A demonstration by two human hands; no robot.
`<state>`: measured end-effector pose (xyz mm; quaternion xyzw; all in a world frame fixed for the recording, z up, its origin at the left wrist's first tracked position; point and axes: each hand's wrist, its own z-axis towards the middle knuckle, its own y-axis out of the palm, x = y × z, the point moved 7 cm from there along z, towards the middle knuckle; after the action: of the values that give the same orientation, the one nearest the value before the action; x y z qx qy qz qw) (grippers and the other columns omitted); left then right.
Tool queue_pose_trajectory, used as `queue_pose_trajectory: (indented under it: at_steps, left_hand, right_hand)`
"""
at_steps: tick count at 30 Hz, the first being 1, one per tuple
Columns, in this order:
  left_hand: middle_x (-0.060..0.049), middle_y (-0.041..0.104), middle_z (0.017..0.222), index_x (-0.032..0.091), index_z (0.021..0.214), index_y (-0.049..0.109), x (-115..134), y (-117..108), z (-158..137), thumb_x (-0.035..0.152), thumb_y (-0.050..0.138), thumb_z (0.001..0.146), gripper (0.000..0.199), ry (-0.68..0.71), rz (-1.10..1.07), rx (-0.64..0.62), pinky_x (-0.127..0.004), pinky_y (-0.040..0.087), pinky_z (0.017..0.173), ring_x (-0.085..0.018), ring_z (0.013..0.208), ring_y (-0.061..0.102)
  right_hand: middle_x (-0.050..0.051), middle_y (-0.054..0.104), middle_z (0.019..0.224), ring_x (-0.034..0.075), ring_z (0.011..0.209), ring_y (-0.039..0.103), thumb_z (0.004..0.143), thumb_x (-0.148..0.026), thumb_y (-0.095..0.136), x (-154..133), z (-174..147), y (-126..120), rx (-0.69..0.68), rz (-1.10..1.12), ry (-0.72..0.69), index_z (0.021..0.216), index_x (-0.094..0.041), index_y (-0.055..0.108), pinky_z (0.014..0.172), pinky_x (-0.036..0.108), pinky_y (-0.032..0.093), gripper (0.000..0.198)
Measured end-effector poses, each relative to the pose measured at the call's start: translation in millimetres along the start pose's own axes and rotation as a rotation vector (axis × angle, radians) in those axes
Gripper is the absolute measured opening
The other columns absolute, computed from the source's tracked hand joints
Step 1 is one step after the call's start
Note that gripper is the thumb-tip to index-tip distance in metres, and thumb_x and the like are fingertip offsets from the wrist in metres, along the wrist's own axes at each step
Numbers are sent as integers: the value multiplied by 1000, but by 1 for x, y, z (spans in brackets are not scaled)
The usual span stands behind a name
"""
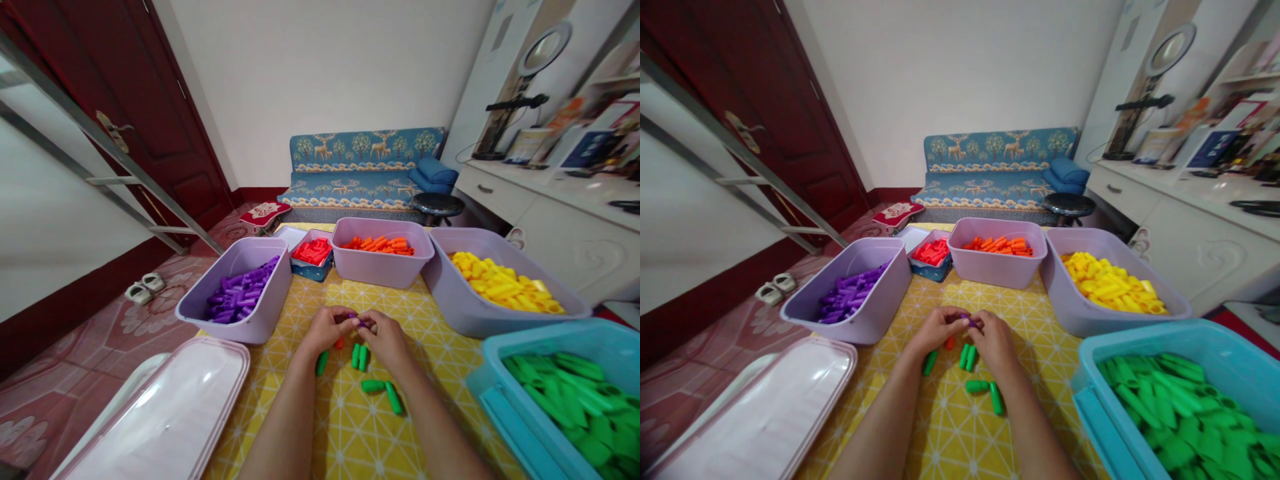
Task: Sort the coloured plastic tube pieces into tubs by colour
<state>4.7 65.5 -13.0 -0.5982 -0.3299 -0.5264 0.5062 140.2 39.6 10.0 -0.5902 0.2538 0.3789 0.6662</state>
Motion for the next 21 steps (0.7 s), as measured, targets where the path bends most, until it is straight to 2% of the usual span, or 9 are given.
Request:
queue_pose_trajectory:
  at_steps: [3,9,13,15,17,19,21]
  left_hand:
    - [-8,74,90,15,98,73,0,2,0,42,68,76,35,-23,-56,-26,-27,49,73,-20,80,66]
    - [-5,69,67,11,84,73,2,1,-1,36,80,62,34,-65,-240,37,-22,44,56,-13,58,59]
    - [-5,69,69,11,88,71,9,-10,0,38,76,68,34,-58,-302,152,-19,42,51,-10,56,57]
    - [-5,70,77,13,93,70,26,-28,-1,35,75,71,32,-9,-415,281,-17,44,53,-9,61,59]
    - [-3,69,76,13,92,67,50,-54,-8,28,74,74,25,101,-735,492,-13,45,54,-7,62,60]
    - [3,65,68,14,84,62,74,-77,-20,23,63,85,9,230,-1222,625,-8,44,54,-2,56,58]
    - [4,61,63,13,81,56,100,-86,-27,20,42,97,22,279,-1645,524,-3,43,55,1,53,57]
  right_hand:
    - [0,67,77,17,64,63,75,-29,59,11,0,-2,61,142,76,84,-24,60,61,28,48,10]
    - [1,70,87,17,72,65,75,-29,58,19,-1,0,63,266,69,89,-24,61,69,30,52,15]
    - [3,70,88,17,74,66,77,-31,57,26,0,0,88,284,72,91,-22,63,71,31,52,18]
    - [3,71,88,18,76,66,78,-32,56,31,0,0,102,287,76,91,-21,64,72,32,52,19]
    - [3,71,86,18,76,66,78,-32,55,35,1,1,105,288,83,91,-22,65,72,32,52,19]
    - [3,71,85,18,75,66,79,-33,55,38,2,2,104,286,90,90,-22,65,71,31,52,19]
    - [3,70,85,18,74,66,79,-33,55,38,2,2,101,289,93,91,-22,65,70,30,52,19]
